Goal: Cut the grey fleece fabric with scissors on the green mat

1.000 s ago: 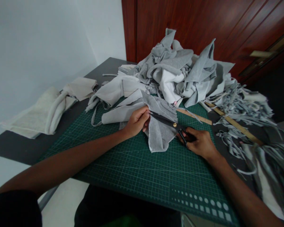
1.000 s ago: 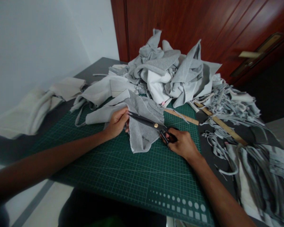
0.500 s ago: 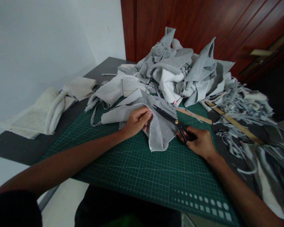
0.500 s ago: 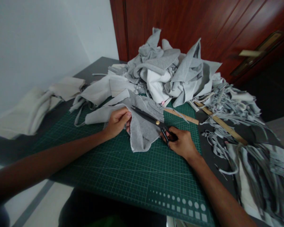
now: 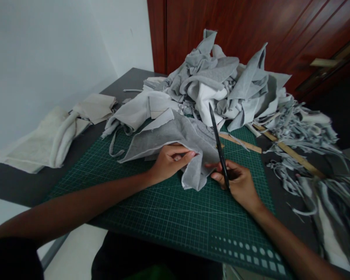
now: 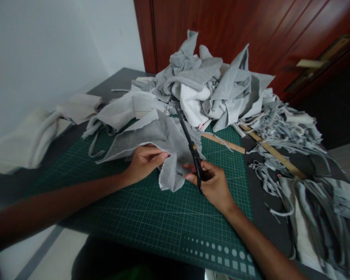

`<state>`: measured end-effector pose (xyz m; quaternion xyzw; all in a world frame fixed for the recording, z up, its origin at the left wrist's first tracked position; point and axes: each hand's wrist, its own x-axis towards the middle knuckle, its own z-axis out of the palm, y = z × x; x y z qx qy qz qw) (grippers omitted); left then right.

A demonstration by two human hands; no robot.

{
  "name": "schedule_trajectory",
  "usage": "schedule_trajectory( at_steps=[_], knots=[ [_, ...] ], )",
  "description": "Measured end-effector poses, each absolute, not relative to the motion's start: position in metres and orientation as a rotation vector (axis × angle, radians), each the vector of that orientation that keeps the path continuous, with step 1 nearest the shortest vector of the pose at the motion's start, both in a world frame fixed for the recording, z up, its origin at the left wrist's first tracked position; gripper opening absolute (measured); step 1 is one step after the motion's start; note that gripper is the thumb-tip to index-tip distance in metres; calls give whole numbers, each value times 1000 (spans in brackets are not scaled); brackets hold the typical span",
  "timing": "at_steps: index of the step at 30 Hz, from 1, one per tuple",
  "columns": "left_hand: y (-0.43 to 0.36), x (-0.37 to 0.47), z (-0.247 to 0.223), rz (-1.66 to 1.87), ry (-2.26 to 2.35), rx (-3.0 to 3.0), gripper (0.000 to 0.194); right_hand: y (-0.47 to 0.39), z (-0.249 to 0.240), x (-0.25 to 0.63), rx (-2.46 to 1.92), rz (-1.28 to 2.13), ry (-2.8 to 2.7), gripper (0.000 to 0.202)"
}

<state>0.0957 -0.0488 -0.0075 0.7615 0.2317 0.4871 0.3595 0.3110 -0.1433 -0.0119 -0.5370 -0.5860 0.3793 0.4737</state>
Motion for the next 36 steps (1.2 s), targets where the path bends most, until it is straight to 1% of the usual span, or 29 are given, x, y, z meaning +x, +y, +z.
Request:
schedule_trajectory(
  at_steps=[4,11,13,18,23,26,32,36],
  knots=[
    [-58,100,-9,1153,597,1930,25,-146,-10,294,-1250,1033,-1290,34],
    [-75,106,-14,954,557,1953,26,-143,-10,280,-1283,1003,-1170,38],
    [-77,107,-13,954,559,1946,26,-141,-10,281,-1294,1012,-1174,40],
    [-70,106,-7,991,581,1807,35,-137,-14,291,-1292,949,-1293,32],
    [-61,103,-14,924,693,1518,32,-135,-17,305,-1406,730,-1449,26],
    [-58,102,-18,788,709,1420,33,-136,-16,310,-1482,567,-1565,23],
    [-61,101,-9,656,754,1433,49,-138,-15,311,-1505,348,-1764,15],
    [-63,105,-3,651,816,1439,44,-138,-15,312,-1456,199,-1855,15]
  ],
)
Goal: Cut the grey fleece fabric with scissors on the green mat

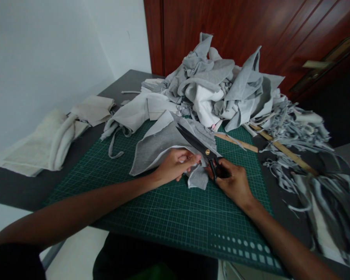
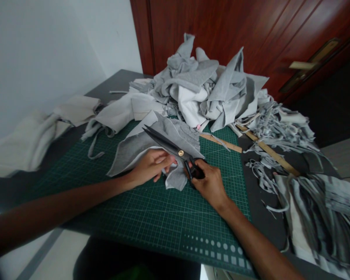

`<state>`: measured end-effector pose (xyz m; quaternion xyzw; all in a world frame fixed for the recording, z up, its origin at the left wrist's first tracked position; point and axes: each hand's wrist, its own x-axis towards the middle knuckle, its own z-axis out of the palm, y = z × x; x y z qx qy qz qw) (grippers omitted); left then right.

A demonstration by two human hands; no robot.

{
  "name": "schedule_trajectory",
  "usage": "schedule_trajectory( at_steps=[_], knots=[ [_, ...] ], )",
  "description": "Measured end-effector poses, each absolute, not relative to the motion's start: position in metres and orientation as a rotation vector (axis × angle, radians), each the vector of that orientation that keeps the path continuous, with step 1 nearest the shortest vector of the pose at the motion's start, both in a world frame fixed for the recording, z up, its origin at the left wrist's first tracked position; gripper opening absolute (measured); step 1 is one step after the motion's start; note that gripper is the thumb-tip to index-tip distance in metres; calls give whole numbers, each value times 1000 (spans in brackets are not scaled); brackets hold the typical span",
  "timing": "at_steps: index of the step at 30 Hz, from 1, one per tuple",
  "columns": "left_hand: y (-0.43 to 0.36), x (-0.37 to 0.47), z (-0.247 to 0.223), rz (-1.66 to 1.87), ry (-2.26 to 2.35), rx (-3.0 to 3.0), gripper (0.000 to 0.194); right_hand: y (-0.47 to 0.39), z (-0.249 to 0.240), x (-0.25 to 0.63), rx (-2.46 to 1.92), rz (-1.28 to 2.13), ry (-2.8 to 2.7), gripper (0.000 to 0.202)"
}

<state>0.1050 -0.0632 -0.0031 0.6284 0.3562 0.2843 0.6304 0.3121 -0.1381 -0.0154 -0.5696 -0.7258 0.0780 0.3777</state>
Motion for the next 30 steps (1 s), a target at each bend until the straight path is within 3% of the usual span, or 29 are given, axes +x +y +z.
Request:
schedule_trajectory(
  at_steps=[11,22,30],
  knots=[
    [-59,108,-15,699,773,1454,30,-138,-17,315,-1400,165,-1952,13],
    [-58,104,-16,705,656,1452,30,-135,-26,322,-1485,550,-1729,21],
    [-63,104,-15,779,675,1495,32,-137,-23,318,-1454,574,-1779,26]
  ],
)
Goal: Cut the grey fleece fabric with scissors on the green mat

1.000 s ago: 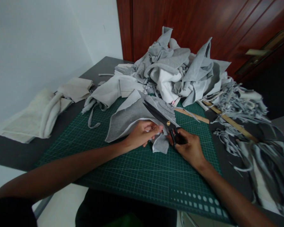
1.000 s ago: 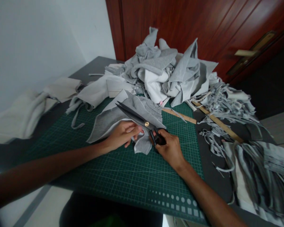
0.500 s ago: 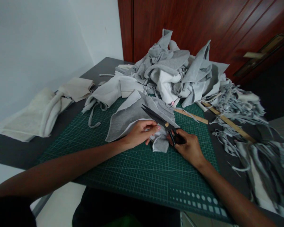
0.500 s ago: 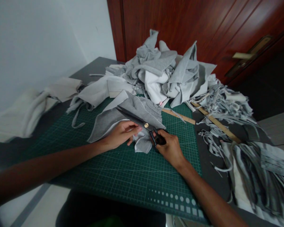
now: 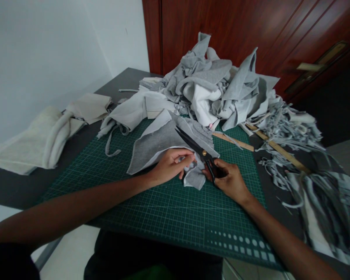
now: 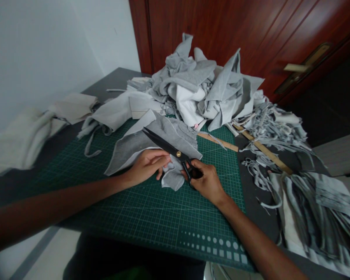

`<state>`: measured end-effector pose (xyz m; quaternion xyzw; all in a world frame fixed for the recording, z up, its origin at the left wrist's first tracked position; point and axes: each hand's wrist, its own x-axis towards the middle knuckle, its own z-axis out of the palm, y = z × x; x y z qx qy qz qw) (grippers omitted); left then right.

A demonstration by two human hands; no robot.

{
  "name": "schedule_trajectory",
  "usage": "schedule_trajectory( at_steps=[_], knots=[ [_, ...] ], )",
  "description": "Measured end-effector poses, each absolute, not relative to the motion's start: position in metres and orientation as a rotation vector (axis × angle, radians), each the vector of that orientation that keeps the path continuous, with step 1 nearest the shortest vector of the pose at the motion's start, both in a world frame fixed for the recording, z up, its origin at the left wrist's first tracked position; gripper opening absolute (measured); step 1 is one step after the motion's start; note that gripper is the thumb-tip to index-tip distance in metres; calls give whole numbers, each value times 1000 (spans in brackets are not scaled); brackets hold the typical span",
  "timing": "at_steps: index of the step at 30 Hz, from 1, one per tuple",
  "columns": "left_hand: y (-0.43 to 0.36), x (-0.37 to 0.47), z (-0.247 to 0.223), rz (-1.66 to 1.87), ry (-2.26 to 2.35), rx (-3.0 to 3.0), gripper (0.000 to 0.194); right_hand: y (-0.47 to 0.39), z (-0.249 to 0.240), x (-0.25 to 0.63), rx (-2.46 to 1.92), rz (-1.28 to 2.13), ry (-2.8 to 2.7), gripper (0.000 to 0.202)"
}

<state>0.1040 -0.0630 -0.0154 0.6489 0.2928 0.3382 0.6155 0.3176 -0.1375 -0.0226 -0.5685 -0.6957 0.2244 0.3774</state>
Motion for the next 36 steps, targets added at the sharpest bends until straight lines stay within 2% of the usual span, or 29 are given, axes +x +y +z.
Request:
schedule_trajectory(
  at_steps=[16,23,30,36],
  knots=[
    [-63,106,-16,907,706,1510,32,-141,-20,320,-1442,554,-1692,26],
    [-59,100,-10,969,695,1617,30,-139,-17,331,-1470,286,-1822,28],
    [-36,87,-5,1191,782,1816,26,-134,-15,358,-1566,11,-1961,19],
    [-33,84,1,1370,832,1976,29,-131,-14,366,-1621,5,-2015,13]
  ],
)
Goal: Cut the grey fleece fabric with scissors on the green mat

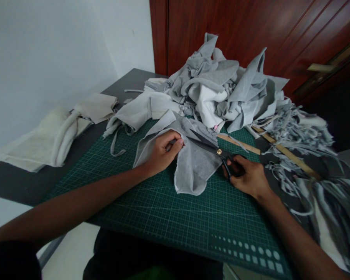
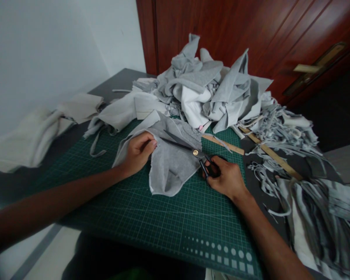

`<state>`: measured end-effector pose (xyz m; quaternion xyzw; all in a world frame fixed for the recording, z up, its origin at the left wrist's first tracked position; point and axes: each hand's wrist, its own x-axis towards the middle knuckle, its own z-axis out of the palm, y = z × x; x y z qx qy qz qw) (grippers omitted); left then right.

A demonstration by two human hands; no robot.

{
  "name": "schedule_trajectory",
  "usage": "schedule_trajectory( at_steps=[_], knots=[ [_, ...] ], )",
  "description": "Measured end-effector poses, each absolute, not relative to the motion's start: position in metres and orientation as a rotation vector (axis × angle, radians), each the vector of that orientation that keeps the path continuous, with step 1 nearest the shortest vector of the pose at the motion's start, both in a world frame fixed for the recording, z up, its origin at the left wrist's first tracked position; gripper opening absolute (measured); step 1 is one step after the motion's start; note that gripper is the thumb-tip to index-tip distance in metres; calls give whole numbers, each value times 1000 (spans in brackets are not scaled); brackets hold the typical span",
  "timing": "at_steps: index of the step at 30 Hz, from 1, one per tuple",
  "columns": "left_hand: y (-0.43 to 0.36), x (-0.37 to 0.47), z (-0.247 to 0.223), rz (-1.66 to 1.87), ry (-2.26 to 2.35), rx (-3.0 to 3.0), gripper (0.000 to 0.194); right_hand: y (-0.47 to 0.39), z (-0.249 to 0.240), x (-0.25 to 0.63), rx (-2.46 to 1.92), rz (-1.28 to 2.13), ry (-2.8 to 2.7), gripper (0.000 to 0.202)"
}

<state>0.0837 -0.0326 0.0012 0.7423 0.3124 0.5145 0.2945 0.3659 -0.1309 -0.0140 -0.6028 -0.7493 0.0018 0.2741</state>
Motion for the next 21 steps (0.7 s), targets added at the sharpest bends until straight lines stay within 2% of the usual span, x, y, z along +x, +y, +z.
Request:
schedule_trajectory(
  at_steps=[21],
  knots=[
    [-36,84,2,1446,756,1943,29,-131,-9,369,-1546,-85,-2098,8]
  ],
)
